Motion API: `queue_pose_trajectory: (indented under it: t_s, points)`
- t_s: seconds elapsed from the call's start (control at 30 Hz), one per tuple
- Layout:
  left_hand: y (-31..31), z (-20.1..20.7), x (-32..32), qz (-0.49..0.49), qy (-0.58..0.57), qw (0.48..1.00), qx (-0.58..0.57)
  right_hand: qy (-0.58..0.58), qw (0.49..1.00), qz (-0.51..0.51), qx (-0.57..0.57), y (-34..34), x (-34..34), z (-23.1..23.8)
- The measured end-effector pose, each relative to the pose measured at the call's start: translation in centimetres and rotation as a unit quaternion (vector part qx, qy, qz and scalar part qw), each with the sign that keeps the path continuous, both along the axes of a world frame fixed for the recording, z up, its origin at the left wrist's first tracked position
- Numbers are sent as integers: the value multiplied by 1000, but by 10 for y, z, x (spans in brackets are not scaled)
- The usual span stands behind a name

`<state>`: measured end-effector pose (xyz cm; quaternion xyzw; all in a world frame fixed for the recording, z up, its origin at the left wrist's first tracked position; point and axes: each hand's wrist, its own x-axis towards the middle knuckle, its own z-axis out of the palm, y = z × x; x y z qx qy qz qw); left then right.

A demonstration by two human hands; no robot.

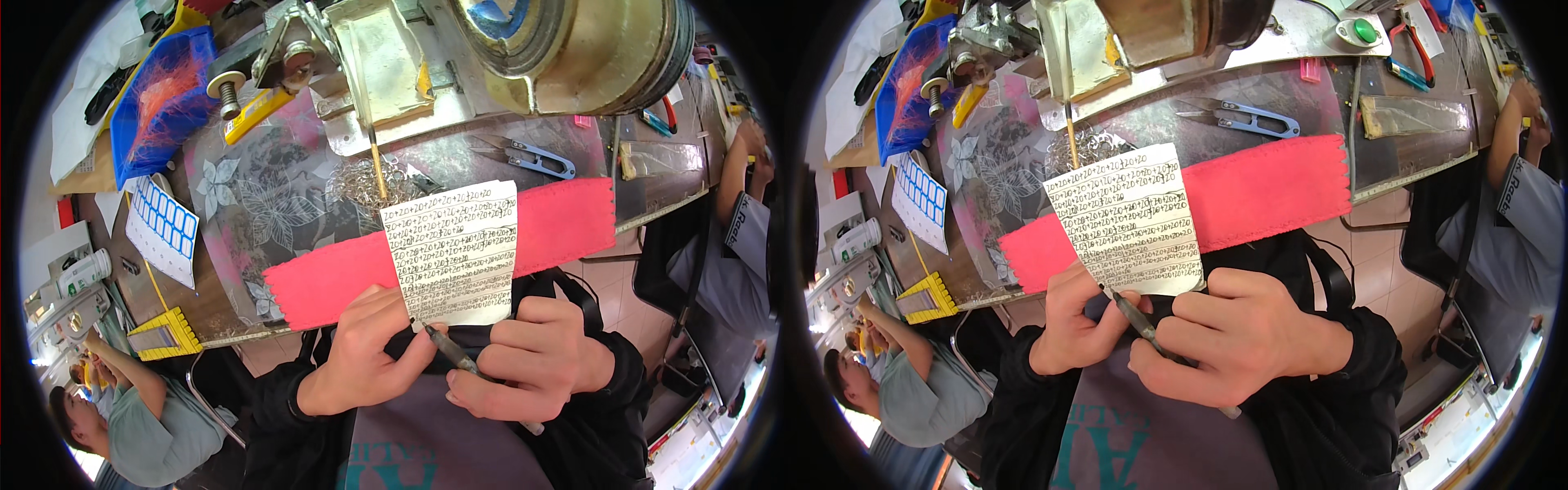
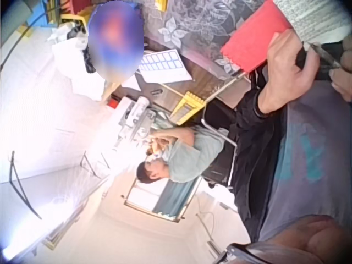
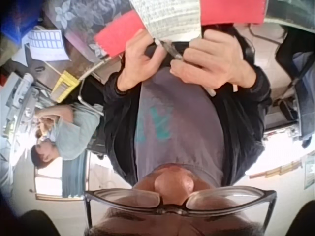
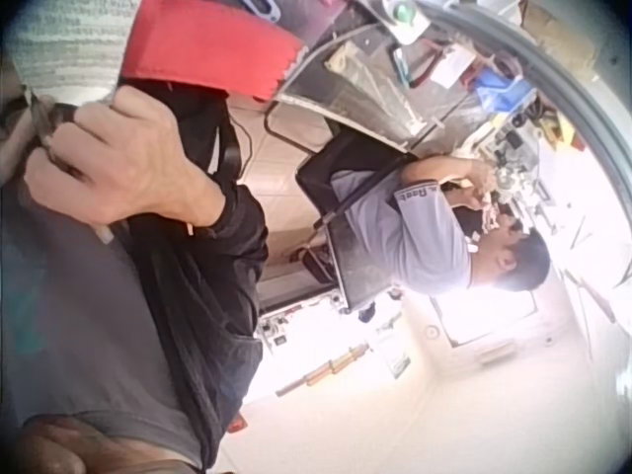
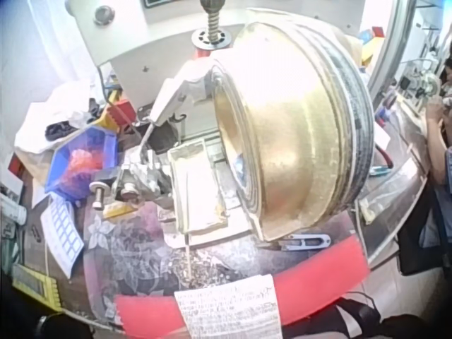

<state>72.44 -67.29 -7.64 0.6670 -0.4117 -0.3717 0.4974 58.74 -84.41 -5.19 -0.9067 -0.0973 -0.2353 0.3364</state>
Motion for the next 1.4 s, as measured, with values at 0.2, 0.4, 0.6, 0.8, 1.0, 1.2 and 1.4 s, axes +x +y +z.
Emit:
queue_pose_trajectory:
  t_s: [0.2, 0.4, 0.6, 0.8, 1.0, 1.2, 1.4]
  points:
    - [0, 2, 0, 2, 1, 1000, 0, 7, 1000, 10, 16, -3, -5, 6]
    - [-1, 4, 2, 3, -5, 1000, -5, 5, 1000, -3, 8, -4, -8, 1]
    - [-3, 3, 3, -2, -15, 1000, -19, 7, 1000, -7, -1, -4, -7, 1]
    - [-5, 4, 2, 11, -28, 999, -32, 8, 1000, -8, -5, -6, -7, 2]
    - [-6, 5, 2, 16, -24, 999, -34, 14, 1000, -4, -7, -6, -7, 2]
    - [-7, 6, 3, 15, -25, 999, -35, 8, 1000, 4, -3, -8, -9, 3]
    - [-4, 4, 2, 8, -5, 1000, -18, 15, 1000, -1, -11, -11, -14, 4]
